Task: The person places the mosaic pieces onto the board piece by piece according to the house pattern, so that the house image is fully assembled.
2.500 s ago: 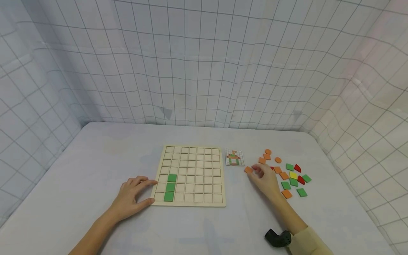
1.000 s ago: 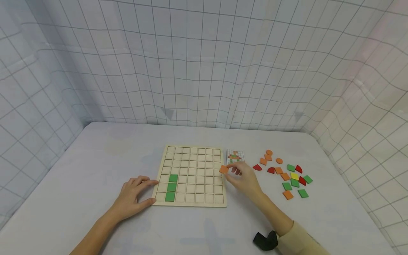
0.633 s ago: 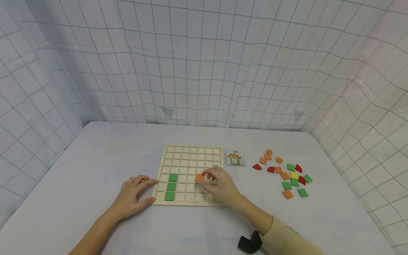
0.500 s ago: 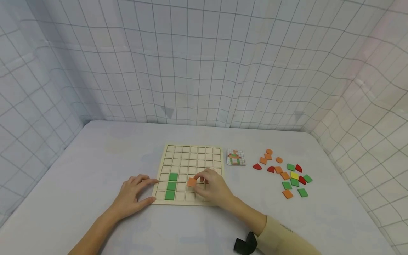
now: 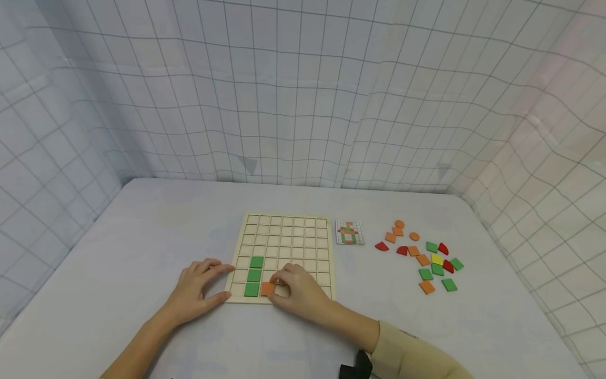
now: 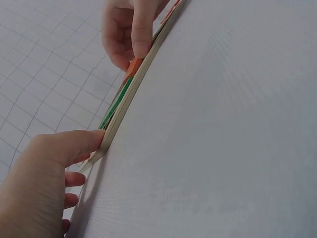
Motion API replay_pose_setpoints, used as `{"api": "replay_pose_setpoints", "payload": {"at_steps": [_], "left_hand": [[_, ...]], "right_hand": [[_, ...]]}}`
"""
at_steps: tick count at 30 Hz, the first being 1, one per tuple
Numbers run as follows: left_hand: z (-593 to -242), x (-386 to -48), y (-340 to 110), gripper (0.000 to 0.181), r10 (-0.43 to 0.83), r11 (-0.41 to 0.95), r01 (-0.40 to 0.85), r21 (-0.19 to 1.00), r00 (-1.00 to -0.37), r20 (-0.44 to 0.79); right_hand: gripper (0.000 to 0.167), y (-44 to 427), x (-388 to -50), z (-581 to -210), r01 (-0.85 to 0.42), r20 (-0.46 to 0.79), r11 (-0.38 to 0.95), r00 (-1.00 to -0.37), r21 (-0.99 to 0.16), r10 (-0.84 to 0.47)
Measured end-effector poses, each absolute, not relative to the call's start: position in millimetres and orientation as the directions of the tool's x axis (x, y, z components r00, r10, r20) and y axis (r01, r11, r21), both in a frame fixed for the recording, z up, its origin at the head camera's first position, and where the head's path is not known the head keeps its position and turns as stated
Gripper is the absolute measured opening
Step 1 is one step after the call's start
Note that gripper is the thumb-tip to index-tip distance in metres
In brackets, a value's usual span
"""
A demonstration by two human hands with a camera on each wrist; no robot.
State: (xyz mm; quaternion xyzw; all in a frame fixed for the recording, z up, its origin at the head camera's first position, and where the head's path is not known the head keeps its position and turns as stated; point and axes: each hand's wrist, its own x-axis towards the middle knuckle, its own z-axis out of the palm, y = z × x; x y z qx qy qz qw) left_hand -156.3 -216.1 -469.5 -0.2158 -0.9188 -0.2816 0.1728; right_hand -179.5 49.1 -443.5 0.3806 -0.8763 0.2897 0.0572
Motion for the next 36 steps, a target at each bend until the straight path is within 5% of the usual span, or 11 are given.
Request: {"api": "replay_pose_setpoints", "payload": {"at_steps": [22, 36], "left_hand": [[-468.1, -155.4, -215.7, 0.046, 0.296, 0.745, 0.493, 0.449, -0.848, 0.44], [-469.4, -155.8, -215.9, 0.045, 0.295, 0.75, 0.493, 0.44, -0.846, 0.445]], "right_hand": [[0.02, 48.5, -179.3, -443.1, -0.678, 0.274, 0.563, -0.72, -0.472, -0.637], [0.028, 90.7, -199.7, -416.3, -0.572, 0.323, 0.483, -0.8, -0.663, -0.505]]}}
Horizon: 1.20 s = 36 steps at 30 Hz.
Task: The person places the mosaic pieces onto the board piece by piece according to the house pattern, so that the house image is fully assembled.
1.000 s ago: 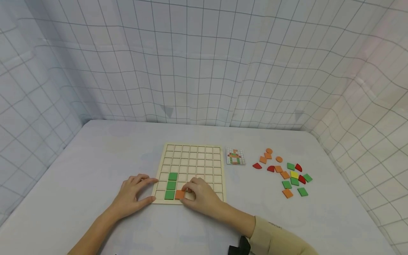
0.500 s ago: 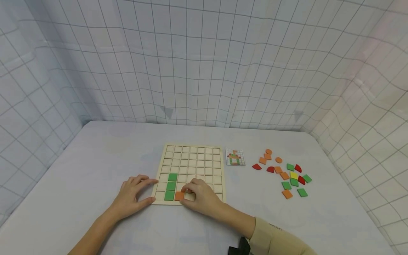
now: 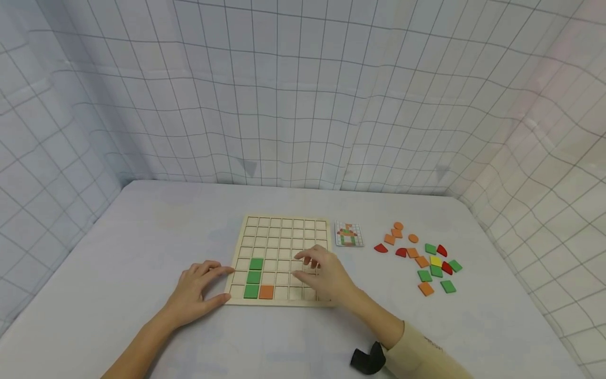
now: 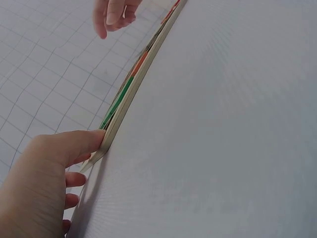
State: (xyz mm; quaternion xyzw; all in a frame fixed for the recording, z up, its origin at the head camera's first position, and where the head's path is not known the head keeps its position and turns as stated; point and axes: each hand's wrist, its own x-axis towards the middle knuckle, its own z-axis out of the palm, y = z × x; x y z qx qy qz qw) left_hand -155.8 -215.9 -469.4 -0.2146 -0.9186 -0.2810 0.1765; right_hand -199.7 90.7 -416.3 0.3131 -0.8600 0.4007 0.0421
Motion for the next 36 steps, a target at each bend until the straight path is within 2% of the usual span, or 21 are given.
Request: {"api": "replay_pose_setpoints", "payload": {"at_steps": [10, 19, 32, 36], "left_hand": [[-469.7, -156.1, -216.5, 0.046, 0.297, 0.752, 0.491, 0.439, -0.848, 0.439], [-469.8, -156.1, -216.7, 0.046, 0.295, 0.754, 0.489, 0.438, -0.849, 0.439], [-470.3, -156.6, -216.4, 0.046, 0.297, 0.75, 0.491, 0.444, -0.849, 0.437], [-470.0, -156.4, -215.9, 0.046, 0.297, 0.751, 0.489, 0.443, -0.85, 0.435]], "right_hand": [[0.033, 164.6, -213.8, -417.8, -0.506, 0.391, 0.607, -0.862, -0.613, -0.322], [0.033, 225.3, -208.1, -424.5, -0.387, 0.347, 0.695, -0.915, -0.606, -0.207], [0.027, 303.7, -188.5, -430.9, -0.322, 0.287, 0.717, -0.942, -0.618, -0.175], [0.025, 321.7, -183.7, -436.6, -0.339, 0.286, 0.716, -0.937, -0.611, -0.199]]}}
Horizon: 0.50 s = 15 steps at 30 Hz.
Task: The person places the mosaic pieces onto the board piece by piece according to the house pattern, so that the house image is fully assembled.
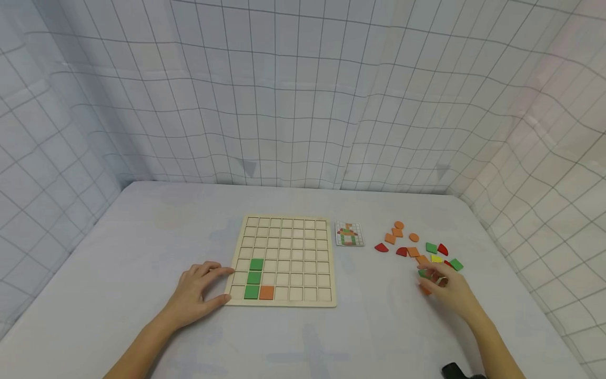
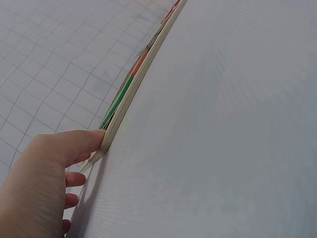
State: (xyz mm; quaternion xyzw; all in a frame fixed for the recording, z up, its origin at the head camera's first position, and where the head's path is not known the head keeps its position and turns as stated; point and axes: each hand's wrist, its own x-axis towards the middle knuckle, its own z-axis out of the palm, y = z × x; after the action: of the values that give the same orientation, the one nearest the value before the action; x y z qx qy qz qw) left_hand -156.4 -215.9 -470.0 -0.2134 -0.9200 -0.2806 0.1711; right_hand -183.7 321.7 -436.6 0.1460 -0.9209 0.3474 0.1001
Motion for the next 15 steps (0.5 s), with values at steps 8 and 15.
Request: {"api": "replay_pose_setpoints", "payload": {"at_steps": [8, 15], "left_hand": [[-470.1, -155.0, -215.2, 0.046, 0.295, 0.752, 0.488, 0.442, -0.85, 0.437], [-470.0, -155.6, -215.0, 0.045, 0.292, 0.756, 0.487, 0.438, -0.849, 0.44]], "right_hand": [[0.024, 344.5, -176.4, -442.2, -0.39, 0.262, 0.682, -0.921, -0.619, -0.289], [0.027, 351.9, -177.1, -442.5, -0.409, 0.224, 0.666, -0.91, -0.624, -0.349]]}}
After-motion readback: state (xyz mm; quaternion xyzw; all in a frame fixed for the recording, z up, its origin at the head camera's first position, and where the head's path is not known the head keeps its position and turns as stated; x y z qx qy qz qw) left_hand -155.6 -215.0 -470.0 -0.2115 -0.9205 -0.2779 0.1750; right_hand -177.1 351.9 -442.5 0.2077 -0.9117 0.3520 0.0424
